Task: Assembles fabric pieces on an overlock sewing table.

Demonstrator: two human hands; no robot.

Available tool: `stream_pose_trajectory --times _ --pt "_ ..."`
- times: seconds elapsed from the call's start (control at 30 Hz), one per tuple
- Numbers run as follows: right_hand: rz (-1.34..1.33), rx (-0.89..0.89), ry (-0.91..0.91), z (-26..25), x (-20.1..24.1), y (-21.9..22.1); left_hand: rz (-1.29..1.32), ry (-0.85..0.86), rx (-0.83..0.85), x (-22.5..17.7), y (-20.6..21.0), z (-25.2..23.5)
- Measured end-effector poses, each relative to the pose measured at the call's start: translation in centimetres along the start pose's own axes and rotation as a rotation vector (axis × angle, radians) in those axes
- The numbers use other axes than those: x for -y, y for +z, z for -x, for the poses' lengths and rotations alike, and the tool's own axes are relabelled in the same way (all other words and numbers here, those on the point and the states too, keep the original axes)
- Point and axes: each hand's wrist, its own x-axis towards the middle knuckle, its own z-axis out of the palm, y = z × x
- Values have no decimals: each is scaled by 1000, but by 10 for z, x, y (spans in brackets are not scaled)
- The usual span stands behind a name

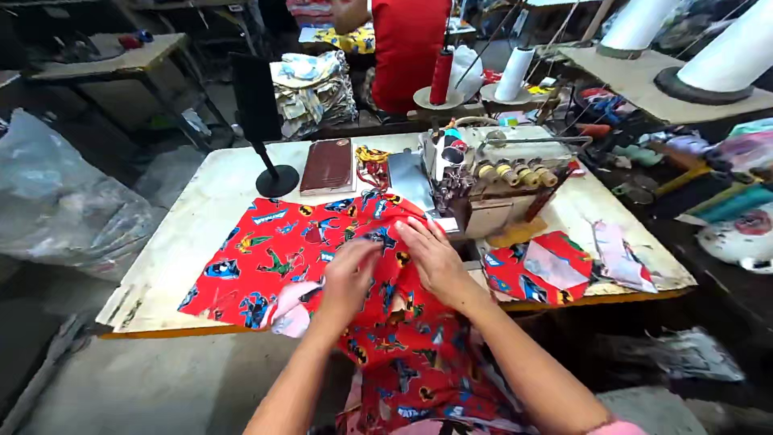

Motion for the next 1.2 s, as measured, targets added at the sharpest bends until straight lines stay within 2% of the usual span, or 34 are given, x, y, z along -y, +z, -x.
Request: stream_pose_trajectory --times 0.03,0.1,0.17,0.2,0.27,0.33,0.47,0.53,0.6,0.7,0.73,0.8,0.83,0.87,0.9,0.97,1.0,1.03,1.07,1.1,1.17,1.2 --pt "-50 -42 48 1 -3 -6 37 68 44 -1 20 -23" --pt "-76 -194 211 9 -13 -25 44 100 179 3 48 -64" --pt "-71 -290 450 23 -23 -50 -23 108 276 6 58 -86" --pt "-113 -267 585 30 -23 -59 -55 115 298 5 58 -89" --pt "-327 -35 804 35 -13 -60 -100 126 304 3 56 -87" --pt "-550 85 891 33 -2 -42 -117 145 267 3 58 -83" --pt "-813 -132 850 15 -5 -34 -27 219 256 3 55 -93" --pt "-912 -109 851 8 -5 -45 72 253 317 -12 50 -102" --pt "-1021 -130 838 6 2 -57 224 256 440 -33 42 -110" --pt "-1078 -243 734 1 12 -88 586 78 735 -52 14 -114" --pt "-1068 -260 660 0 15 -104 603 8 840 -53 -1 -112" --pt "-983 -268 460 1 22 -139 400 40 905 -41 -29 -90" --pt "-902 -281 356 2 25 -153 254 83 851 -31 -44 -72" --pt "-807 -306 273 5 30 -162 132 113 724 -19 -58 -51" --pt "-714 -346 232 10 35 -163 64 103 524 -11 -72 -31" --pt "-538 -413 242 20 39 -140 41 78 -18 -6 -84 -9" --pt "-460 -429 263 21 36 -119 17 123 -292 -8 -81 -16" --pt "-381 -424 277 19 30 -97 -62 208 -491 -5 -75 -33" --pt "-297 -391 296 15 23 -78 -190 290 -551 3 -69 -52" --pt "-217 -346 324 10 16 -66 -297 333 -483 10 -62 -72" --pt "-101 -288 384 0 0 -55 -394 248 -176 4 -36 -103" --pt "-67 -288 409 -5 -8 -53 -359 225 -78 -4 -14 -106"
